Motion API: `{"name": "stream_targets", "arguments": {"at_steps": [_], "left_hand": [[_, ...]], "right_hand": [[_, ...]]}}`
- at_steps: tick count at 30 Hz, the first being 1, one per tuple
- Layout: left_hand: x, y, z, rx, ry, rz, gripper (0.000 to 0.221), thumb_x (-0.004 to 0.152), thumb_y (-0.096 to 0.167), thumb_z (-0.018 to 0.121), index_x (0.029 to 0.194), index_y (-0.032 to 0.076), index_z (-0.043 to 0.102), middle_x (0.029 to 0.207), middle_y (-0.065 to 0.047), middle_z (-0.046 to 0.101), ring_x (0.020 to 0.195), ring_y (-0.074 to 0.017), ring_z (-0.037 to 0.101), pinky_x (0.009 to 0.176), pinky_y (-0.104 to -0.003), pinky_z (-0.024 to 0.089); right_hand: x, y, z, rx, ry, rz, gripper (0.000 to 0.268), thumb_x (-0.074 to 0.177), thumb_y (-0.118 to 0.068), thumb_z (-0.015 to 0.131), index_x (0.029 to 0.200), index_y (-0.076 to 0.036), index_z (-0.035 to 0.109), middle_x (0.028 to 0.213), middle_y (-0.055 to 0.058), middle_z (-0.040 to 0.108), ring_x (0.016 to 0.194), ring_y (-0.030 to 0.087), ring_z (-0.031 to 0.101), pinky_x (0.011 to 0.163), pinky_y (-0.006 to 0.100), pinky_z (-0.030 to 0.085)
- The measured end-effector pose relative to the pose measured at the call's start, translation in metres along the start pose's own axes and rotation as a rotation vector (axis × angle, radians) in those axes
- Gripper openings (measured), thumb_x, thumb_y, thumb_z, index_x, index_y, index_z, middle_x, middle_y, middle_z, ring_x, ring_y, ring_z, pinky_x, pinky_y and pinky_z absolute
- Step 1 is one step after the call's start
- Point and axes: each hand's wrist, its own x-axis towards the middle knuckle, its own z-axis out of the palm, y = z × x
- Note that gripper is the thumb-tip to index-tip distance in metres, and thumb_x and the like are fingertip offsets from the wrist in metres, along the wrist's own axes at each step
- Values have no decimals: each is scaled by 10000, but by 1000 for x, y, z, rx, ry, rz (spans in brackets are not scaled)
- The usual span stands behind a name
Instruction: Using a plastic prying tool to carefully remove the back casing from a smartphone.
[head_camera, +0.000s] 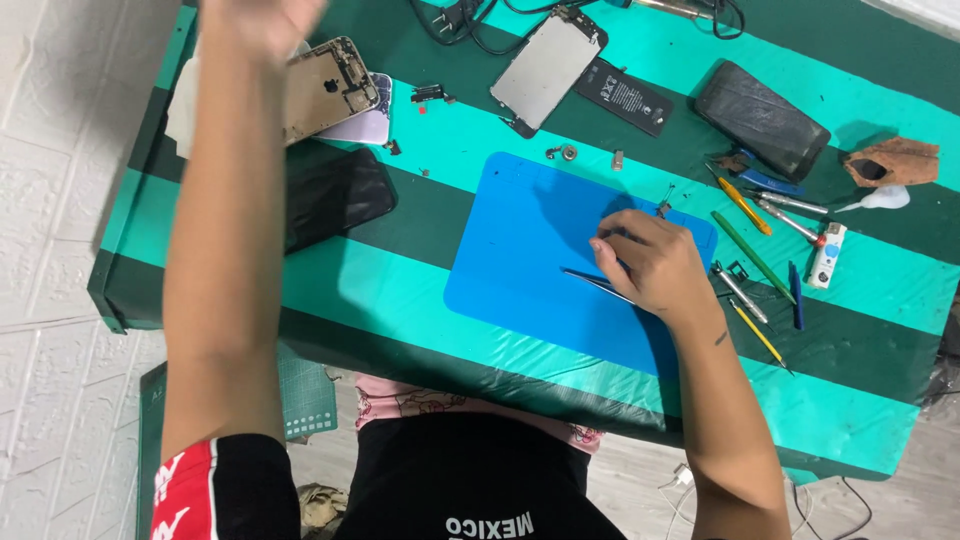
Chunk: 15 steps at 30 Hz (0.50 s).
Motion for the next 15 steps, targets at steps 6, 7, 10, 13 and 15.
{"name": "stream_targets", "arguments": {"at_steps": [6,7,10,13,15], "left_hand": [[-64,-63,68,43,-894,-195,545,891,555,568,1197,105,542,1062,-46,490,753,-111,424,550,-233,304],[-71,-75,70,40,-894,-197,545,891,555,568,1197,105,542,1062,-46,490,753,-111,424,550,-233,304],[-87,-111,74,-137,-814,-545,1030,794,450,715,1630,26,287,1019,-91,505,757,-168,439,605,-282,331],[-90,-144,72,-137,-935,-619,958,869,422,691,1604,-34,279,1039,-124,531,726,-203,500,601,-312,408],[-88,-171,64,136,-931,-414,727,855,515,595,1392,28,543,1023,-180,551,580,-268,591,467,-363,517]], "right_hand": [[-2,2,-5,63,16,-152,358,1068,-111,582,744,11,671,932,165,691,723,260,660,558,346,481],[0,3,-6,62,13,-150,358,1068,-111,582,744,11,671,932,165,691,723,260,660,558,346,481],[-1,0,-8,85,20,-116,337,1079,-146,551,817,2,702,1034,168,676,682,257,624,590,367,475],[0,-4,-10,61,57,-78,217,1088,-129,587,1236,-11,692,1229,187,592,1025,330,661,765,412,556],[0,-5,-4,117,239,-23,475,948,-40,736,1400,46,615,1322,230,526,1252,482,557,950,506,570]]}}
